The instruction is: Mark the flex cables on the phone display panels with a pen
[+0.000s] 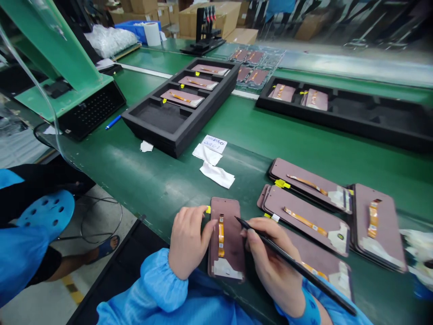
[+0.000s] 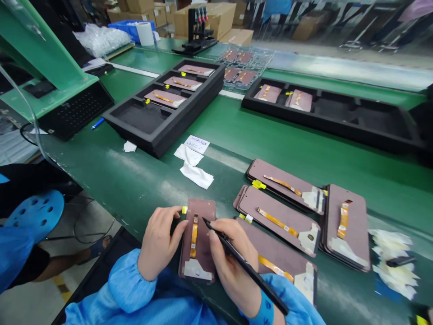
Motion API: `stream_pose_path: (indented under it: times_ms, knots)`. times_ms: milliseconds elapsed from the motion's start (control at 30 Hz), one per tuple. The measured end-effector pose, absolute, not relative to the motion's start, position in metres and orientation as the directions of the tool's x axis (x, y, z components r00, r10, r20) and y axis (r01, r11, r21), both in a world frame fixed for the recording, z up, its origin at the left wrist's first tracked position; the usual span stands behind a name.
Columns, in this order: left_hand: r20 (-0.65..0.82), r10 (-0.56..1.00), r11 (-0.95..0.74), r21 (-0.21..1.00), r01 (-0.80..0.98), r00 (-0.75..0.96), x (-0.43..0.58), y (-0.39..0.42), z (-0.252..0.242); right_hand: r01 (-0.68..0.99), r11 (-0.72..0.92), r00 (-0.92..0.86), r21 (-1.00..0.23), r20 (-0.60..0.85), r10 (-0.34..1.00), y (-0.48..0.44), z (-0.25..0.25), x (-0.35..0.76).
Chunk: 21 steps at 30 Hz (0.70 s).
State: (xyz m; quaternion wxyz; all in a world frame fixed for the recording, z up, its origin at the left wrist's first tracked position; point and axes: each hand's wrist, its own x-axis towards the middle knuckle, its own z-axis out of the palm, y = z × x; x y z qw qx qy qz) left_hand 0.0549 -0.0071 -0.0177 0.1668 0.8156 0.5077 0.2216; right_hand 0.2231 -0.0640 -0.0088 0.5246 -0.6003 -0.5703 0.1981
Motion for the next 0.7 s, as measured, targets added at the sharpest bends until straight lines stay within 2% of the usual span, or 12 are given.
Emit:
stream_pose_path:
  times_ms: [100, 233, 367, 600, 700]
  knots:
    - [0.167, 0.912, -0.408, 0.446, 0.796, 0.374, 0.053, -0.014, -0.015, 0.497, 0.182, 0.215, -0.848, 0.324, 0.921, -0.075, -0.008, 0.213]
    - [0.150, 0.903, -0.429, 0.374, 0.822, 0.403, 0.053, -0.027, -0.016, 0.443, 0.192, 0.101, -0.876, 0.262, 0.960, -0.086, -0.012, 0.199]
    - [0.098, 0.907, -0.415, 0.376, 0.829, 0.410, 0.055, -0.033, -0.018, 0.364, 0.179, 0.088, -0.914, 0.225, 0.970, -0.086, -0.014, 0.194]
    - [0.086, 0.924, -0.356, 0.555, 0.752, 0.374, 0.060, -0.034, -0.015, 0.279, 0.190, 0.130, -0.941, 0.233, 0.964, -0.080, -0.009, 0.195]
    - [0.011, 0.925, -0.280, 0.697, 0.660, 0.381, 0.061, -0.032, -0.017, 0.300, 0.209, 0.153, -0.931, 0.263, 0.952, -0.080, -0.004, 0.196]
